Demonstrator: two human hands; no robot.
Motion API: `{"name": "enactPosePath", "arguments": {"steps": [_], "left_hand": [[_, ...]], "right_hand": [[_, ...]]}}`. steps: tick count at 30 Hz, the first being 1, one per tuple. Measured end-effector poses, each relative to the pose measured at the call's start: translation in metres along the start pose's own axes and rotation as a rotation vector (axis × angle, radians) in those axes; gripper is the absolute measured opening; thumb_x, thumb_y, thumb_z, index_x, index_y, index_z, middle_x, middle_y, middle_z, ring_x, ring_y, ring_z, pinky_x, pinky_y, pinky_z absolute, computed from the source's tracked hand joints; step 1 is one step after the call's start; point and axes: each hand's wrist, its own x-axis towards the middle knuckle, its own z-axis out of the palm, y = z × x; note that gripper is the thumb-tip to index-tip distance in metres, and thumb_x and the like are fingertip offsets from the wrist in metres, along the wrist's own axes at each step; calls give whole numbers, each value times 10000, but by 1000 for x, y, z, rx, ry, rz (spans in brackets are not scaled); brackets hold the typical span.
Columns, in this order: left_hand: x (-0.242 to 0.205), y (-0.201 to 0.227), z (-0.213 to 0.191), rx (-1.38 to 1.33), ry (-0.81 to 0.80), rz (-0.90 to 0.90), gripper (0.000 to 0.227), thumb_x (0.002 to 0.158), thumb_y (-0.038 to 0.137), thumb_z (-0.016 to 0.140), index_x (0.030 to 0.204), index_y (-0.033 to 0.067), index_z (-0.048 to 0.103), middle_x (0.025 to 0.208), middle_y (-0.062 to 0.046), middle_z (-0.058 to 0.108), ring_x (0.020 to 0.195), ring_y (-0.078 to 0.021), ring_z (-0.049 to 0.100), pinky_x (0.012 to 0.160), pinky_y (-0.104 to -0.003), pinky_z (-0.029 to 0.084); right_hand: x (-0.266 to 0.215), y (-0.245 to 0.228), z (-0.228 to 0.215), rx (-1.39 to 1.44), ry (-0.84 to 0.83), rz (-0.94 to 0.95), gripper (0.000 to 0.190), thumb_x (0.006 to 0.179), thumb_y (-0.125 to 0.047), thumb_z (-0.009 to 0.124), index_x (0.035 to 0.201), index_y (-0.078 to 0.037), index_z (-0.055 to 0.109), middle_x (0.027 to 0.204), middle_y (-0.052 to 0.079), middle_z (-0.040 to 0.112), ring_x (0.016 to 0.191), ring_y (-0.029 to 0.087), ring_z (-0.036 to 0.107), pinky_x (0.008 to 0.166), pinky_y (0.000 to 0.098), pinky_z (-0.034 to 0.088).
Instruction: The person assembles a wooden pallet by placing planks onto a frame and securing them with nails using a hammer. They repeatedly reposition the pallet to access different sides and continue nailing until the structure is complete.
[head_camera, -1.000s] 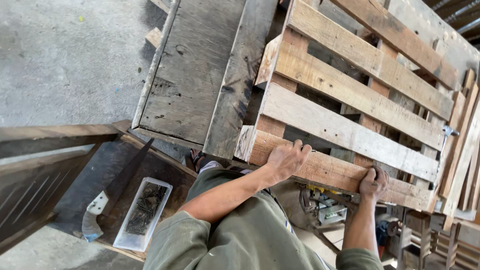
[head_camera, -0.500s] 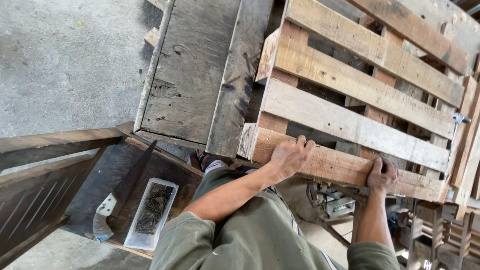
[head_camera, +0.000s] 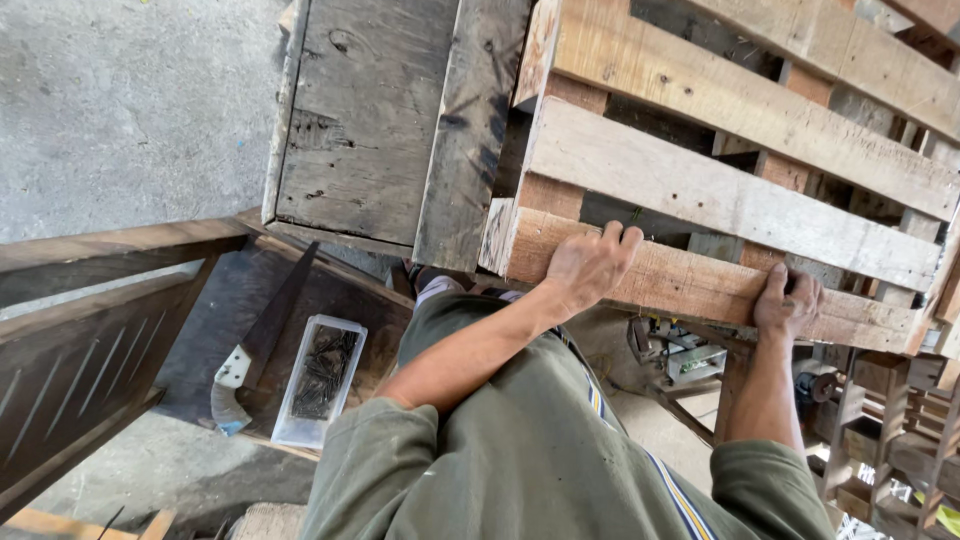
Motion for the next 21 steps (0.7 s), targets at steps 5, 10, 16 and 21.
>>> {"name": "enactPosePath", "arguments": {"steps": [5, 10, 16, 21], "left_hand": [[-3, -2, 7, 7, 154, 22, 144, 969, 191, 605, 1039, 77, 552, 853, -72, 627, 580, -170, 673, 461, -283, 538], [-2, -1, 9, 26, 94, 3, 149, 996, 184, 621, 1052, 61, 558, 860, -73, 625, 547, -136, 670, 438, -275, 541], [-3, -1, 2, 32, 119, -1, 188, 933, 148, 643, 1089, 67, 578, 913, -90, 617, 552, -179, 667, 424, -314, 523], [-7, -7, 2, 89, 68, 55, 194, 989, 154, 589, 1182, 137, 604, 1004, -66, 598, 588, -242, 652, 484, -415, 504]], "right_hand": [[3, 8, 8, 16, 34, -16, 330, 1113, -365, 636, 1108, -37, 675, 1190, 138, 639, 1227, 321, 485, 1086, 541, 358], [7, 15, 12, 117, 46, 58, 340, 1063, -394, 691, 1088, -56, 669, 1164, 137, 612, 1132, 301, 516, 1003, 500, 407], [8, 21, 23, 50, 217, -179, 349, 1023, -348, 788, 1033, -4, 730, 1076, 201, 693, 1091, 388, 588, 972, 496, 472], [1, 41, 2, 144, 129, -273, 177, 1003, -245, 767, 1074, -83, 766, 1125, 127, 729, 1135, 349, 625, 1014, 466, 499]]}}
